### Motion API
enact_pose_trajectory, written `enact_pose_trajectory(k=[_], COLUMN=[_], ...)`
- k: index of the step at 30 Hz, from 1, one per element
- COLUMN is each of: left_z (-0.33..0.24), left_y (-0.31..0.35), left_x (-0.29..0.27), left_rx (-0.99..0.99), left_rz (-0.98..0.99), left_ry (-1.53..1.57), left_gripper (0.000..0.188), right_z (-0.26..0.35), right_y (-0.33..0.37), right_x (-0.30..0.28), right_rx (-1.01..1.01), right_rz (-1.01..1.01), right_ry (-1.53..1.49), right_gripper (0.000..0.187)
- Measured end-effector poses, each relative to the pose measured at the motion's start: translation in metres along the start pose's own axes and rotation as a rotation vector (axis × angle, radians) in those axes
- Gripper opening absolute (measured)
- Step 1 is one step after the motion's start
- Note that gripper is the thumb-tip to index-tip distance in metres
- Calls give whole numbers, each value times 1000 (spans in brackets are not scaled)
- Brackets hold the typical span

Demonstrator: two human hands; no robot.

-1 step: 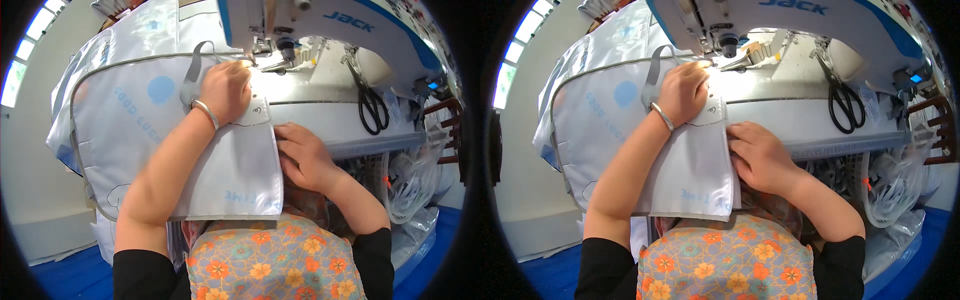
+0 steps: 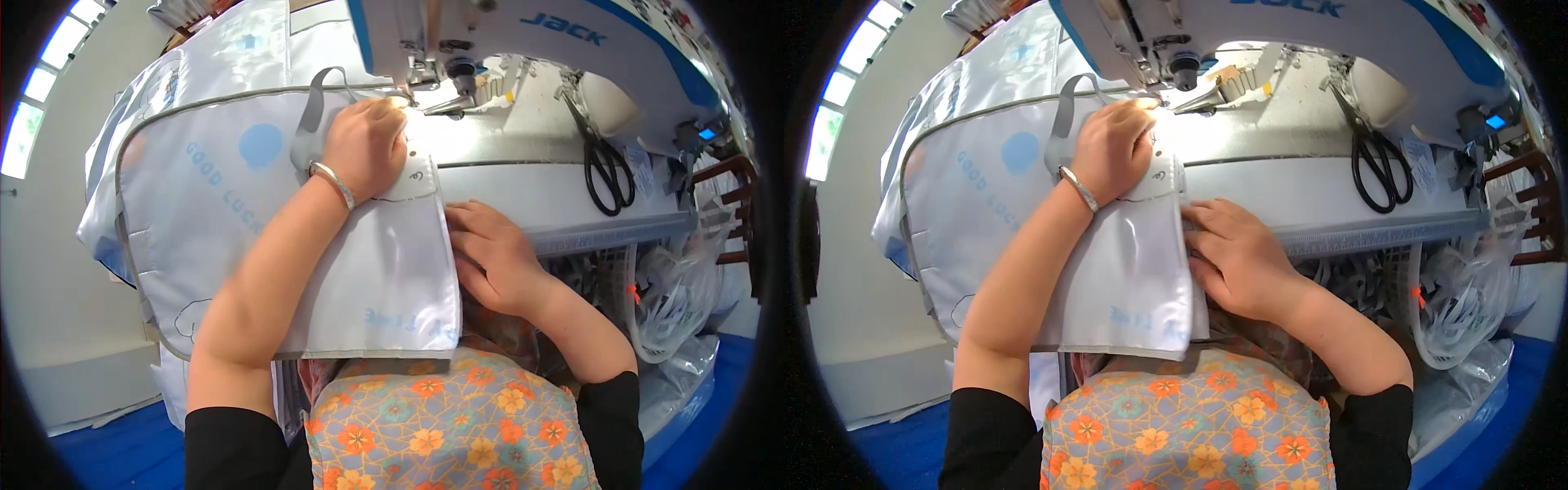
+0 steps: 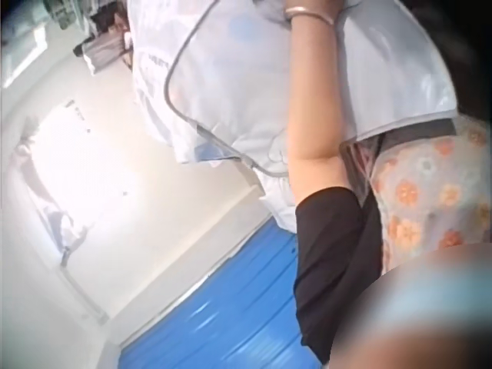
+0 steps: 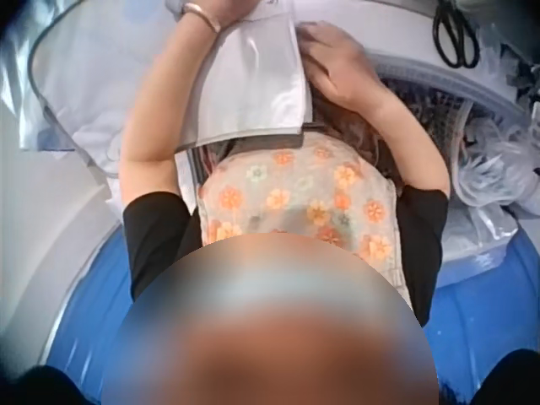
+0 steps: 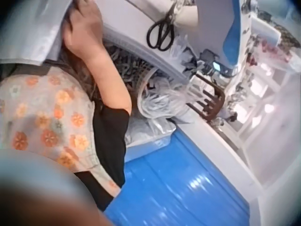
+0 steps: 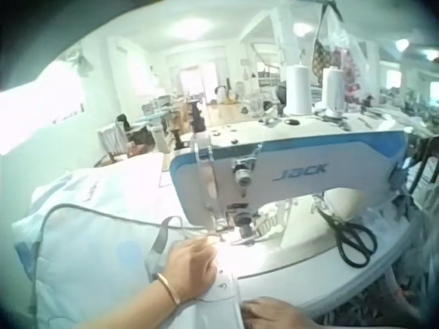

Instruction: Sewing fabric and plastic pieces together using an industrial sewing machine to manufacture bags.

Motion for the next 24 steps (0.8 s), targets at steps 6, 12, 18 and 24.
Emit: enact_pose_trajectory(k=[6,12,18,24], left_z=[-2,-11,-17,-21], left_y=[3,-4,-1,-3], left_x=[-7,-11,-11,-9], left_rx=[-9,74,-11,9], left_rz=[86,127,152,135], left_ry=[60,21,12,-35], left_gripper=[18,24,25,17], right_z=[42,61,-2,-6], right_y=[3,38,35,24], right_x=[36,67,16,22], right_rx=[-47,-31,-272,-293], right_rz=[271,604,144,-94], right_ry=[-243,-943,277,174], right_gripper=[26,22,37,30])
Point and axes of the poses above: each hand's wrist, its own y-axis away from the middle knuckle, its own x-axis out of the palm, z = x × y, the point moved 1 cm from there along -y, towards the middle knuckle, and after that the axes turned 3 degrees about -y, right-handed, at the moved point
